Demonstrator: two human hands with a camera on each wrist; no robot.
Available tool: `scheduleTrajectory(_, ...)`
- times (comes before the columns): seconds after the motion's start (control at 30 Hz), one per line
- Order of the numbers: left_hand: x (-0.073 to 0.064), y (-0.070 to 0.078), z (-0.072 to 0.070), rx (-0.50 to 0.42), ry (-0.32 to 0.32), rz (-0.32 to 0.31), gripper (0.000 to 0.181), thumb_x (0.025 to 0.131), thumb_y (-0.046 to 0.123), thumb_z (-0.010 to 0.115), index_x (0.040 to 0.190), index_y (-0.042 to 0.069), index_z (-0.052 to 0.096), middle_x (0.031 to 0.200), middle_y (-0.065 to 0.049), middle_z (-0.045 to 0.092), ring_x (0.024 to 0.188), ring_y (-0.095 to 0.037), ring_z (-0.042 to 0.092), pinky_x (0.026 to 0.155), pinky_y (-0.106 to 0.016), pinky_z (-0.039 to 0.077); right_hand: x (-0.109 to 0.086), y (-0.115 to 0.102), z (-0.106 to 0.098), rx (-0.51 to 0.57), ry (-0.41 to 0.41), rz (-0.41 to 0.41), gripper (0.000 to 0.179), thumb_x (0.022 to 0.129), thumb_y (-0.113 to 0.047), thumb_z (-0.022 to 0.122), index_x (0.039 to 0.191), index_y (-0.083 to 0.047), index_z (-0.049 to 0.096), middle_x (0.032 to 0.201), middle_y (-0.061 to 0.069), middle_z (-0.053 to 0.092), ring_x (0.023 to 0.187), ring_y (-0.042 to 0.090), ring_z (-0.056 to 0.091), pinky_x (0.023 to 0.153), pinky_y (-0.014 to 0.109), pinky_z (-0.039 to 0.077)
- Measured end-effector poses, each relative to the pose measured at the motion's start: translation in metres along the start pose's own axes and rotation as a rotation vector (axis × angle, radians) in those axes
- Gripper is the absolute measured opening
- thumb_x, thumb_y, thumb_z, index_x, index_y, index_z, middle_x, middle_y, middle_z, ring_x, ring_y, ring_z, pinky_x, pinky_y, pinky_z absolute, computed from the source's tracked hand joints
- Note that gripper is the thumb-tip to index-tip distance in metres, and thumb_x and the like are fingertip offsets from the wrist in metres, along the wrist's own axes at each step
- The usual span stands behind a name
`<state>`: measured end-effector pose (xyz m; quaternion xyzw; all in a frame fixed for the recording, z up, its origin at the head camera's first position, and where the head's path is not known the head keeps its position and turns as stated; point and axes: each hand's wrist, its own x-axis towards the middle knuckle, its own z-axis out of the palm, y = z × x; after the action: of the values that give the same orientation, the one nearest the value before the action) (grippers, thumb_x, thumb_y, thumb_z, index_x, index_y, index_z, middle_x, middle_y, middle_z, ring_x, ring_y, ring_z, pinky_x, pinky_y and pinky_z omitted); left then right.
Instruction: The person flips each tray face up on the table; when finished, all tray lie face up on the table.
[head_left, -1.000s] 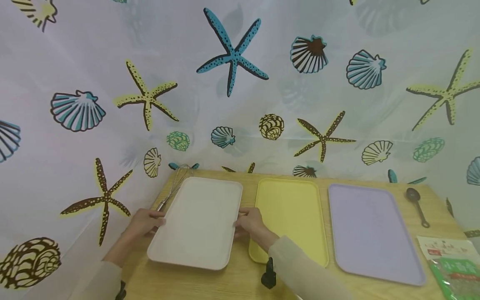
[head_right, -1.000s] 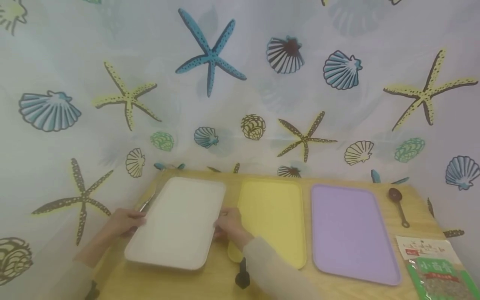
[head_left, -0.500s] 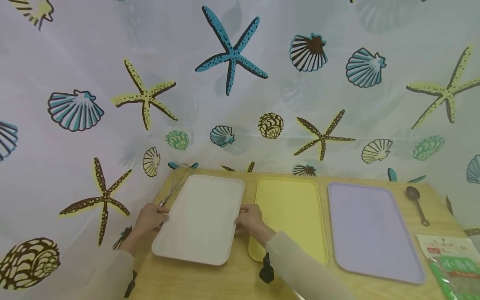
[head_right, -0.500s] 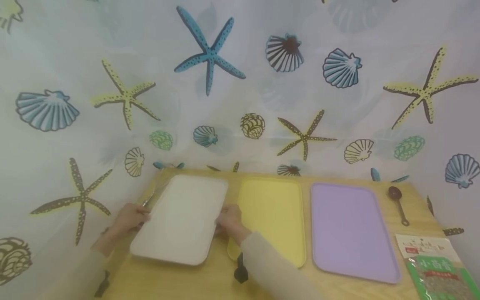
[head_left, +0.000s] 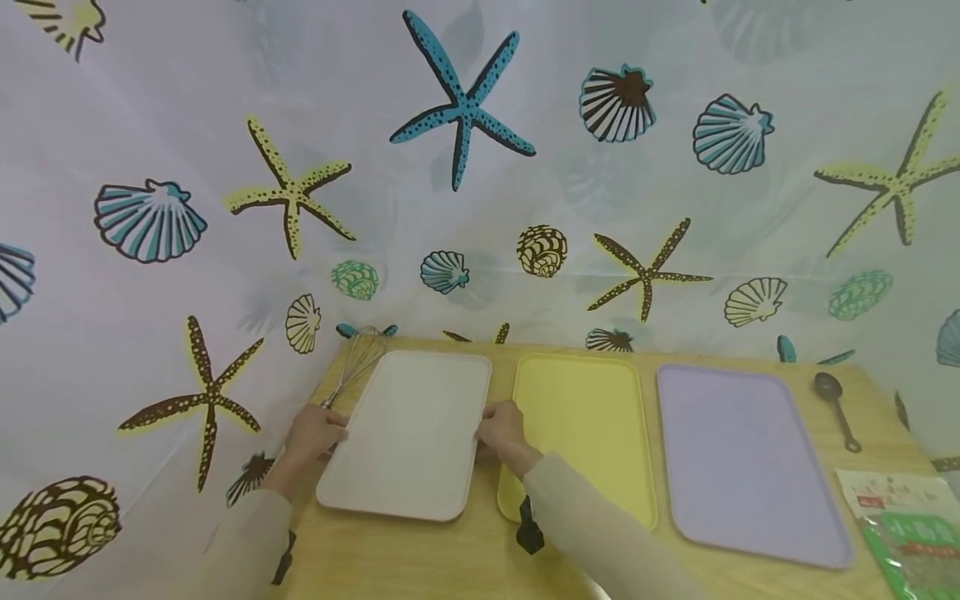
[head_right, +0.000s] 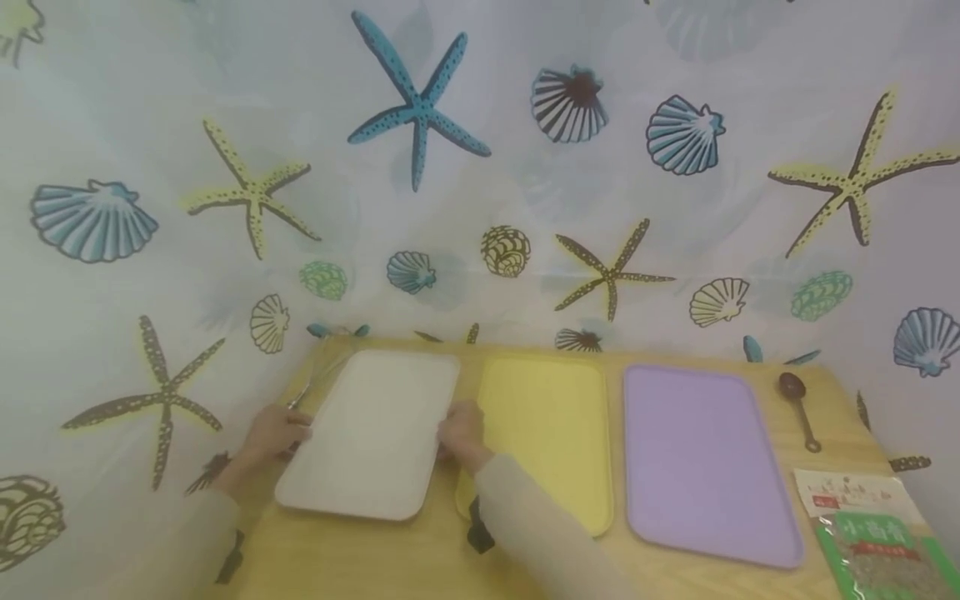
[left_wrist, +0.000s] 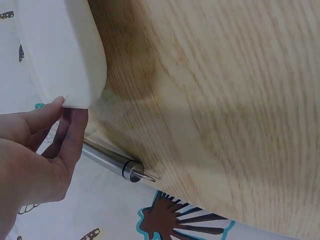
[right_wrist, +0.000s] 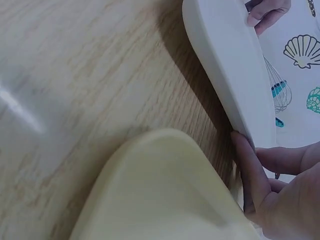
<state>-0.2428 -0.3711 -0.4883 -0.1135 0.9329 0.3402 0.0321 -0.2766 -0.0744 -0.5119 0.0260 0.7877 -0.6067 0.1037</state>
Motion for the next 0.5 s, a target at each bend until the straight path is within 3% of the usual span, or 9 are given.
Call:
scheduleTrajectory(0.13, 0.002, -0.003, 0.004, 0.010, -0.001, -0.031, 0.027, 0.083, -0.002, 0.062, 0.107, -0.014, 0.065, 0.094, -0.029, 0.067, 0.060, -0.021, 0.064, 0.053, -0.034, 0.057, 0.003, 0.004, 0.004, -0.014, 0.005, 0.016, 0.030, 0.066, 0.021, 0.054, 0.089, 0.012, 0.071, 0.067, 0.017, 0.066, 0.060, 0.032, 0.068, 0.050, 0.035, 0.058)
scheduleTrajectory(0.23, 0.003, -0.004, 0.004, 0.020, 0.007, -0.028, 0.027, 0.082, -0.002, 0.062, 0.106, -0.014, 0.066, 0.090, -0.027, 0.068, 0.058, -0.021, 0.064, 0.051, -0.034, 0.057, 0.003, 0.002, 0.005, -0.043, 0.014, 0.011, 0.023, 0.066, 0.021, 0.051, 0.075, 0.010, 0.070, 0.063, 0.015, 0.065, 0.059, 0.033, 0.068, 0.049, 0.035, 0.058)
scheduleTrajectory(0.37, 0.006, -0.006, 0.005, 0.037, 0.011, -0.025, 0.027, 0.082, -0.002, 0.062, 0.106, -0.013, 0.066, 0.092, -0.028, 0.067, 0.058, -0.020, 0.063, 0.051, -0.032, 0.057, 0.002, -0.003, 0.004, -0.081, 0.021, -0.007, 0.025, 0.067, 0.021, 0.048, 0.051, 0.002, 0.053, 0.056, 0.012, 0.061, 0.056, 0.033, 0.068, 0.046, 0.035, 0.057)
scheduleTrajectory(0.5, 0.008, -0.008, 0.006, 0.084, 0.017, 0.019, 0.026, 0.080, -0.002, 0.064, 0.102, -0.014, 0.067, 0.098, -0.030, 0.066, 0.063, -0.024, 0.065, 0.054, -0.035, 0.057, 0.000, -0.006, 0.004, -0.133, 0.045, -0.039, 0.033, 0.068, 0.020, 0.050, 0.046, -0.006, 0.046, 0.051, 0.007, 0.057, 0.051, 0.028, 0.066, 0.043, 0.031, 0.055)
